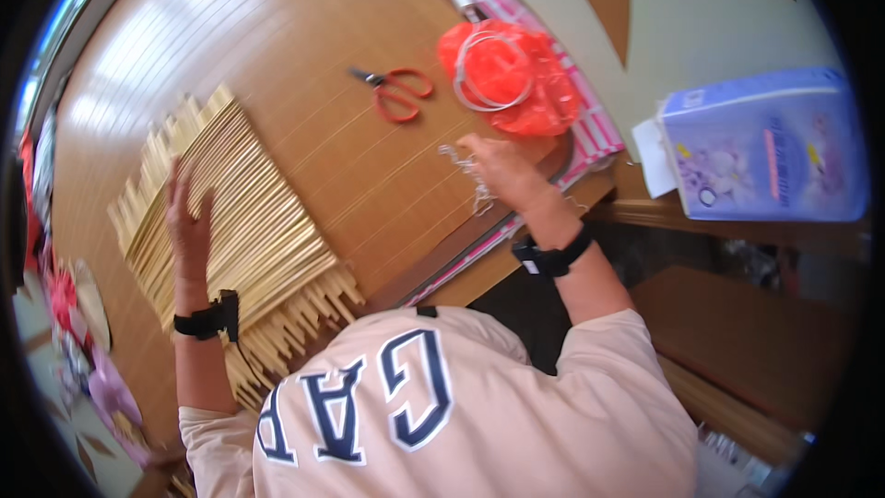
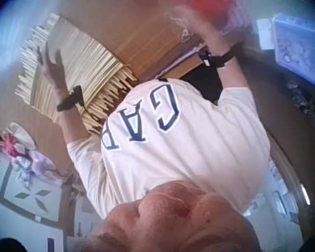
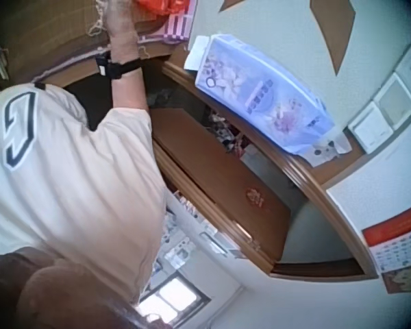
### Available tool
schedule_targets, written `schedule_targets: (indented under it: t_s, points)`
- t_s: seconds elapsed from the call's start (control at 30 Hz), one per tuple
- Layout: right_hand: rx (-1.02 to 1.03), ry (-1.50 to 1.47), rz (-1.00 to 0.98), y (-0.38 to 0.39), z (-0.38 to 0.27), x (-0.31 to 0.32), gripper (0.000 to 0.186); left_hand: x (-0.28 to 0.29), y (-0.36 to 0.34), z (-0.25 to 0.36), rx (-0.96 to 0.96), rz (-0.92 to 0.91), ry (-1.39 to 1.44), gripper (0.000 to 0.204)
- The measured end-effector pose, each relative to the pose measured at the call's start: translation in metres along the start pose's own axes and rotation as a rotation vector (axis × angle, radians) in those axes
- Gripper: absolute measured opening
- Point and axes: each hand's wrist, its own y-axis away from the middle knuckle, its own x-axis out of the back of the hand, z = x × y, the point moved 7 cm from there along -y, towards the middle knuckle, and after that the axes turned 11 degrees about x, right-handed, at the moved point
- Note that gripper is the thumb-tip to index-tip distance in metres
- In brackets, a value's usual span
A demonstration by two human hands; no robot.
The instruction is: Weaving a mat using long wooden or bamboo sticks and thread.
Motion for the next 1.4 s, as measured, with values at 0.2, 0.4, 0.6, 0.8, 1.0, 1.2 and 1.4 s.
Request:
schedule_targets:
  t_s: [0.2, 0.4, 0.6, 0.8, 1.0, 1.2, 1.4]
  points:
    - [0.085, 0.151, -0.189, 0.006, -0.077, 0.0, 0.025, 0.011, 0.091, 0.085, 0.126, -0.553, 0.449, 0.046]
    - [0.575, -0.212, -0.136, 0.047, -0.21, -0.032, 0.025, -0.024, 0.161, 0.157, 0.317, -0.905, 1.18, 0.062]
    - [0.516, -0.353, -0.113, 0.078, -0.231, -0.032, 0.027, -0.039, 0.211, 0.143, 0.553, -1.166, 1.009, 0.016]
    - [0.336, -0.398, -0.098, 0.087, -0.219, -0.021, 0.022, -0.017, 0.208, 0.12, 0.719, -0.902, 1.23, 0.004]
    - [0.293, -0.694, 0.257, 0.072, -0.211, 0.011, 0.006, 0.009, 0.208, 0.128, 0.551, -0.926, 1.139, 0.014]
    - [0.151, -1.405, 0.441, 0.062, -0.223, 0.031, 0.009, 0.007, 0.216, 0.117, 0.443, -1.043, 1.068, 0.012]
    - [0.464, -1.238, 0.809, 0.07, -0.212, 0.158, 0.012, 0.038, 0.218, 0.102, 0.512, -1.027, 1.204, 0.013]
